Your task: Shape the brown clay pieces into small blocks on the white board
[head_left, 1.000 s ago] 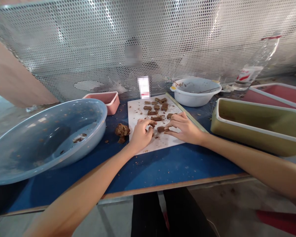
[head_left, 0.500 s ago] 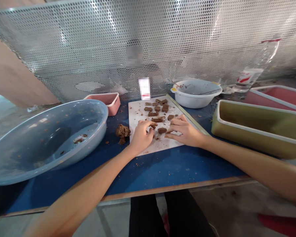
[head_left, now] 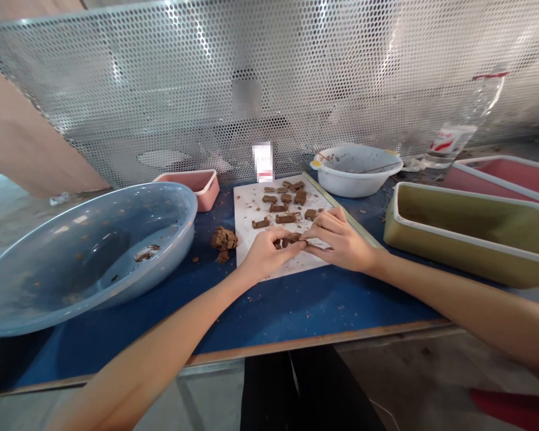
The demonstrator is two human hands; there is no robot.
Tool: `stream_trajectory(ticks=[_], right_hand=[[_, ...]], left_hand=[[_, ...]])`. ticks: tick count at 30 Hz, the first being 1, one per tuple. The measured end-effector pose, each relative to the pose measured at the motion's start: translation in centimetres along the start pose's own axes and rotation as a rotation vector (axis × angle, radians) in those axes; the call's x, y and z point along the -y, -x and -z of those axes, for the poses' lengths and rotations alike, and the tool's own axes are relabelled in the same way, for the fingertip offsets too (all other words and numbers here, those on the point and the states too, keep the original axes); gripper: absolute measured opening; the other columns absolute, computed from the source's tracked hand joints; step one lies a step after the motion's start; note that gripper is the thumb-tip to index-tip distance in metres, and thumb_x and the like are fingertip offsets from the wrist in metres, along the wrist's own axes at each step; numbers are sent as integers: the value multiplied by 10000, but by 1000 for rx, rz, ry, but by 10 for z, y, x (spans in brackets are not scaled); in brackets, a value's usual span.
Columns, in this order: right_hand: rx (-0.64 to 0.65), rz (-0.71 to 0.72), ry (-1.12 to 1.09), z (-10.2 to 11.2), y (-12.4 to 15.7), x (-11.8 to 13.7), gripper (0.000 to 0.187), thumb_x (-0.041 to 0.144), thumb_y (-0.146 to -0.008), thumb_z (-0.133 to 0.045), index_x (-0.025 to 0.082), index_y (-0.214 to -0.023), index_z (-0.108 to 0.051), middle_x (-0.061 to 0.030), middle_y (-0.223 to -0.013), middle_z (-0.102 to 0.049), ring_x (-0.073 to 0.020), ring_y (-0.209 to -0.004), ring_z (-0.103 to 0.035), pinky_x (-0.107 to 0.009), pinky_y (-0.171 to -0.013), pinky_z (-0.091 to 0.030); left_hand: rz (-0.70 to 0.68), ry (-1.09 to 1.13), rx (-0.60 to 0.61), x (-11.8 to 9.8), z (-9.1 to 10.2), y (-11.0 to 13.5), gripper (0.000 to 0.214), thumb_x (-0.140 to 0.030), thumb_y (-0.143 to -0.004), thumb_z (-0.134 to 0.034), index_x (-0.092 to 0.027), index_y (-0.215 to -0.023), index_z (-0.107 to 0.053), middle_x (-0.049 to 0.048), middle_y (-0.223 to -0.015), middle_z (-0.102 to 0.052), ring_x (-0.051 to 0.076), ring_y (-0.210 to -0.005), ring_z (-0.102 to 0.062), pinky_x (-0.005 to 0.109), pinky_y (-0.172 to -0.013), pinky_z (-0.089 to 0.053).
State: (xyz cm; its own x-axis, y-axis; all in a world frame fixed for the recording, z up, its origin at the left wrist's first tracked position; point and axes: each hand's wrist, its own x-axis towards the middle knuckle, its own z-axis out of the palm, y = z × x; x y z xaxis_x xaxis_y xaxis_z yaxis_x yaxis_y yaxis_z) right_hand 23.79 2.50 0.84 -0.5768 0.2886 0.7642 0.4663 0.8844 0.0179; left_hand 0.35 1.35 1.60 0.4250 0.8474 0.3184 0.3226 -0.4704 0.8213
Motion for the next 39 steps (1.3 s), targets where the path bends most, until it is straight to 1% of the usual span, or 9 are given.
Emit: stream_trajectory(ticks=[5,12,15,19,24,27,31,35,39], right_hand=[[-30,10,-12,-2,1,-1,138,222,-1016,-732,244,-1148,-697,-18,-922,-673,-204,-887,-646,-384,-884,-423],[-26,39,-4,-2,2,-2,165,227,-1051,-700,244,-1214,-723,-6,-892,-651,-184,-852,-630,-380,-872,-426],[-34,25,-3,-1,2,-3,145,214,-1062,-681,247,-1198,-718,-7,-904,-666,-181,-857,-637,-377,-863,-429],[-1,-24,-20,1,2,-5,70,258,-1075,-662,230,-1128,-699,-21,-938,-683,-195,-894,-647,-386,-868,-428],[19,-17,-19,0,1,-7,135,263,-1099,-618,217,-983,-671,-14,-871,-651,-189,-858,-625,-379,-886,-434],[-10,-30,-26,-1,1,-6,63,279,-1073,-672,221,-1085,-695,-19,-914,-683,-193,-880,-643,-377,-883,-438],[-33,-45,-26,-3,1,-5,97,273,-1061,-691,236,-1150,-687,-13,-927,-689,-195,-900,-655,-378,-883,-436],[6,-94,-36,-2,2,-5,80,317,-1061,-682,241,-1055,-707,-16,-905,-658,-200,-881,-633,-392,-877,-428],[51,-97,-46,0,3,-7,176,313,-1084,-627,231,-948,-703,-17,-870,-639,-194,-853,-606,-401,-885,-422]], left_hand=[[56,72,-1,3,1,-1,351,-536,-948,-765,-192,-941,-835,58,-842,-767,190,-748,-623,322,-664,-433],[15,60,-5,3,3,-2,298,-498,-950,-782,-205,-918,-819,62,-886,-785,224,-843,-684,353,-752,-503],[-26,-39,-74,3,2,0,272,-474,-989,-740,-215,-1036,-806,65,-945,-781,238,-911,-682,383,-840,-534],[-110,-260,-218,3,2,4,248,-332,-1058,-612,-221,-1251,-720,82,-1093,-759,267,-1060,-661,434,-975,-542],[-153,-342,-247,7,3,6,236,-228,-1037,-589,-216,-1255,-679,87,-1150,-741,282,-1141,-655,440,-1002,-558],[-147,-319,-248,9,4,5,255,-194,-1024,-581,-219,-1258,-680,80,-1126,-739,276,-1128,-656,421,-983,-569],[-135,-297,-258,10,4,5,267,-168,-1007,-579,-222,-1242,-695,75,-1100,-742,275,-1128,-652,409,-975,-564],[-114,-298,-243,10,4,5,259,-179,-1006,-585,-222,-1229,-710,79,-1102,-744,280,-1129,-646,414,-984,-548],[-112,-317,-243,10,4,4,259,-181,-998,-594,-225,-1225,-712,78,-1099,-745,282,-1119,-640,417,-989,-537]])
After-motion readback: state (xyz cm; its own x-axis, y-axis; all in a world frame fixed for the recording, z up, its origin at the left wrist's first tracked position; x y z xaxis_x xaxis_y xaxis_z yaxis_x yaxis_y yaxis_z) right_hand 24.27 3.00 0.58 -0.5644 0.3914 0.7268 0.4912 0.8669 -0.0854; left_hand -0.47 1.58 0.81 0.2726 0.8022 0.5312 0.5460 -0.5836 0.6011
